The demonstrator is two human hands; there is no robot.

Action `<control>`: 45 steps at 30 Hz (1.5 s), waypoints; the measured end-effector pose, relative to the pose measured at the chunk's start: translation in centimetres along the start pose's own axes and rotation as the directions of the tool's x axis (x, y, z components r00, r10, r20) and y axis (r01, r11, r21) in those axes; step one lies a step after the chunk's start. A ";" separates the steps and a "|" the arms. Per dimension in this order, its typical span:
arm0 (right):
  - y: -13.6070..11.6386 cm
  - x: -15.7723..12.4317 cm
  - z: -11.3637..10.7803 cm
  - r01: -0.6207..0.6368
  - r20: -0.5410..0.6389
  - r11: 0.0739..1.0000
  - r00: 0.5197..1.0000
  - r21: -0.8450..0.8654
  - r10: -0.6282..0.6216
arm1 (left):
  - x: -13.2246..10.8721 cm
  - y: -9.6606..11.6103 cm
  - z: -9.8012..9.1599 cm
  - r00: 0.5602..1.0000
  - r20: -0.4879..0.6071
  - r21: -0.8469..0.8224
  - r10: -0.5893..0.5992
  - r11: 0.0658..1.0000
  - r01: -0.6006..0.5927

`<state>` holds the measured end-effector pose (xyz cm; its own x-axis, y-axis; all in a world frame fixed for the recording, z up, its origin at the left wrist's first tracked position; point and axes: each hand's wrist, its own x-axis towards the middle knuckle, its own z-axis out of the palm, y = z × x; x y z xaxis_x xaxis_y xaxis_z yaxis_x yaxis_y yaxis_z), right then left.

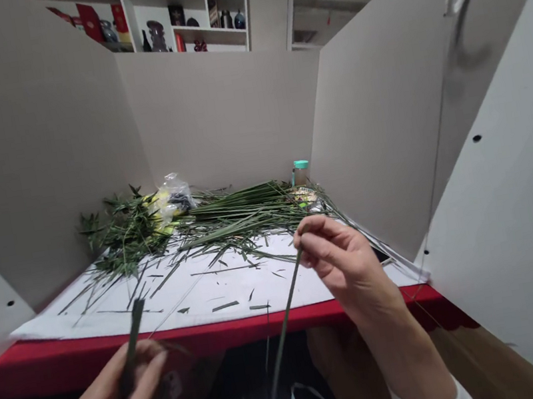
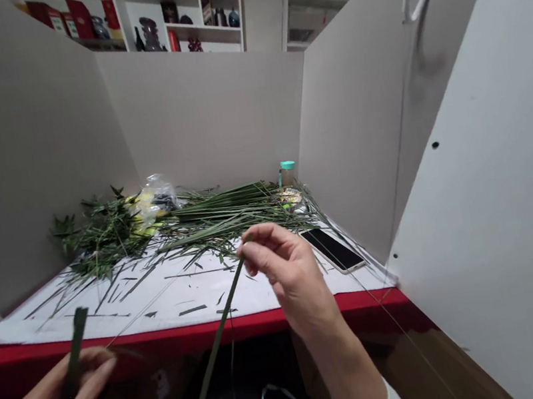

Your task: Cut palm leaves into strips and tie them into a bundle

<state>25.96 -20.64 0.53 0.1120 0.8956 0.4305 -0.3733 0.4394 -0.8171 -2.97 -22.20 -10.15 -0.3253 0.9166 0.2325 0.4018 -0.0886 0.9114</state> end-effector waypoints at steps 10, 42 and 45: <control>3.0 -2.4 2.4 -0.123 0.190 0.992 0.975 0.012 0.118 | -3.7 9.6 6.6 0.726 0.682 -0.555 0.088 0.709 0.435; 3.4 -4.0 3.1 -0.401 0.206 0.904 0.906 0.148 0.369 | -4.4 9.4 5.9 0.642 0.764 -0.528 0.063 0.632 0.567; 3.7 -3.9 3.2 -0.313 0.134 0.949 0.943 0.039 0.306 | -4.2 9.2 5.7 0.688 0.726 -0.511 0.004 0.673 0.535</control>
<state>21.16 -22.70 -2.97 -0.1320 0.9693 0.2072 -0.4250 0.1335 -0.8953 6.99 -24.67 -4.71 0.3990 0.9132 -0.0830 -0.3412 0.2318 0.9110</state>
